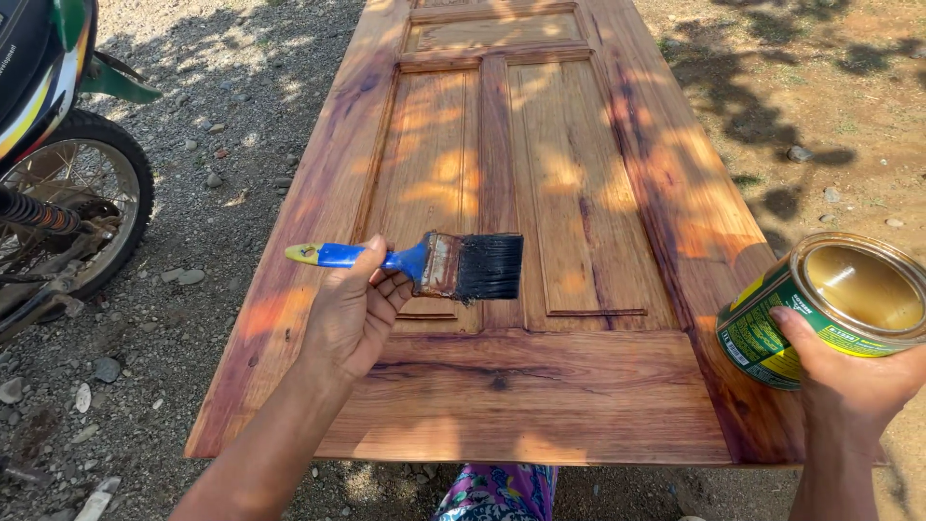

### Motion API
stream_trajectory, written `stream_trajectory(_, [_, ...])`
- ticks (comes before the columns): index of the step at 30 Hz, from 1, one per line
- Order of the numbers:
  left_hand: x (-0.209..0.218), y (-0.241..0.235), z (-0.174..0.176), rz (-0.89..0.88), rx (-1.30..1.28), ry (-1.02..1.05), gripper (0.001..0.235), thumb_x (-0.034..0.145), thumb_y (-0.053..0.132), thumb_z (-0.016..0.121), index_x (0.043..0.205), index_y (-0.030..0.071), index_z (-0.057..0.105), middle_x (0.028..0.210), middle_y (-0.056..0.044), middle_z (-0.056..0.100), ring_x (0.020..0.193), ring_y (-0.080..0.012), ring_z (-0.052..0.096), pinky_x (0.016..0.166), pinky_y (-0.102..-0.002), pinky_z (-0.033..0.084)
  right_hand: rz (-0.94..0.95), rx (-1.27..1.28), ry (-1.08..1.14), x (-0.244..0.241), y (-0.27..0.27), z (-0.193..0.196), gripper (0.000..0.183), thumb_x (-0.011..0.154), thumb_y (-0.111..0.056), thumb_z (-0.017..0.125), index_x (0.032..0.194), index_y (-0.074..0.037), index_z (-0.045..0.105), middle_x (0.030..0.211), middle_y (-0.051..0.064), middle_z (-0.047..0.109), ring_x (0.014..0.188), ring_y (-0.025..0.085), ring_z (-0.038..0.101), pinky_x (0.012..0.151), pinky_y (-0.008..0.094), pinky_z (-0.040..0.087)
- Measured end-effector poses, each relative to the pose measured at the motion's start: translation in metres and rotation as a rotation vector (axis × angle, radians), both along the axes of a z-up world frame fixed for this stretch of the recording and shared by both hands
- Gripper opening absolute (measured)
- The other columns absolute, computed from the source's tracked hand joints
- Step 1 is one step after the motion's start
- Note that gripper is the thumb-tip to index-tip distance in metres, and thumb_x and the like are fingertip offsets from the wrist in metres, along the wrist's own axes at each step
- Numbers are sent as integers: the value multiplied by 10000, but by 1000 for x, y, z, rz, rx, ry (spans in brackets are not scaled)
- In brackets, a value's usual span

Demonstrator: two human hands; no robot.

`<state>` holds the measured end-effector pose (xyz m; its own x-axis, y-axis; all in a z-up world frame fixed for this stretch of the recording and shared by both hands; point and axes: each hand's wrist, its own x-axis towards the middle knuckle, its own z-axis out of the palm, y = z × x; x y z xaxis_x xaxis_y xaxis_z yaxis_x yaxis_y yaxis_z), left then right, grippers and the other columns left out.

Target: The person applies wood stain to a paneled wooden door laid flat outdoors, using a wide brush to coat the panels and rails while holding the stain can in the other hand. They periodically dip the brush back into the can and work across different sections of the door.

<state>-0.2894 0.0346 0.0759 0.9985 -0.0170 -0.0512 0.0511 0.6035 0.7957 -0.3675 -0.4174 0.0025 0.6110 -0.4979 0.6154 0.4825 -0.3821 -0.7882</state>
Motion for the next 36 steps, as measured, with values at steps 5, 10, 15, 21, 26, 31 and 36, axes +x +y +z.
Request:
stream_trajectory(5, [25,8,24,-2,-38,-47,230,1049,264,636,1046,34,642,916,-109,696,867,-230,699,807,-385,632,-100,5,103,4,-4,-6,522,873,45,878,1326,51,618,1292,130,692,1103,173,693,992,287,587])
stream_trajectory(10, [47,11,32,18,-18,-7,239,949,315,579,940,79,611,904,-151,743,926,-268,753,863,-488,662,-50,28,154,2,-1,-4,381,943,6,837,1272,39,649,1217,113,704,1038,151,691,998,294,585])
stream_trajectory(15, [91,17,23,-33,-81,-181,207,1052,205,760,1070,50,624,1004,-120,688,894,-208,654,888,-388,610,139,252,153,17,-35,-48,379,982,51,777,1320,15,611,1256,127,709,1083,197,721,1032,329,616])
stream_trajectory(21, [102,-19,88,-175,-59,-427,263,936,211,740,1113,41,645,1015,-77,714,952,-195,721,866,-373,663,33,162,163,5,-2,-4,422,928,11,783,1318,-23,624,1236,93,703,1069,176,714,981,292,609])
stream_trajectory(26, [114,-50,96,-262,-76,-621,269,1023,195,753,1200,20,652,1066,-87,713,989,-184,710,927,-369,635,29,56,70,-5,9,8,494,929,23,840,1318,16,536,1273,108,656,1120,175,677,1021,280,584])
stream_trajectory(31, [112,-78,91,-289,-119,-658,226,1045,179,748,1174,17,658,1078,-92,721,990,-185,713,913,-364,627,-72,-46,4,2,-4,-9,782,905,7,919,1472,2,380,1402,99,563,1272,179,598,1184,303,543])
stream_trajectory(36, [127,-129,51,-222,-109,-453,163,980,136,764,1084,70,658,993,-68,735,901,-177,726,823,-346,631,-149,-8,91,4,-18,-19,819,888,-67,950,1445,1,353,1408,123,586,1261,201,593,1147,323,528])
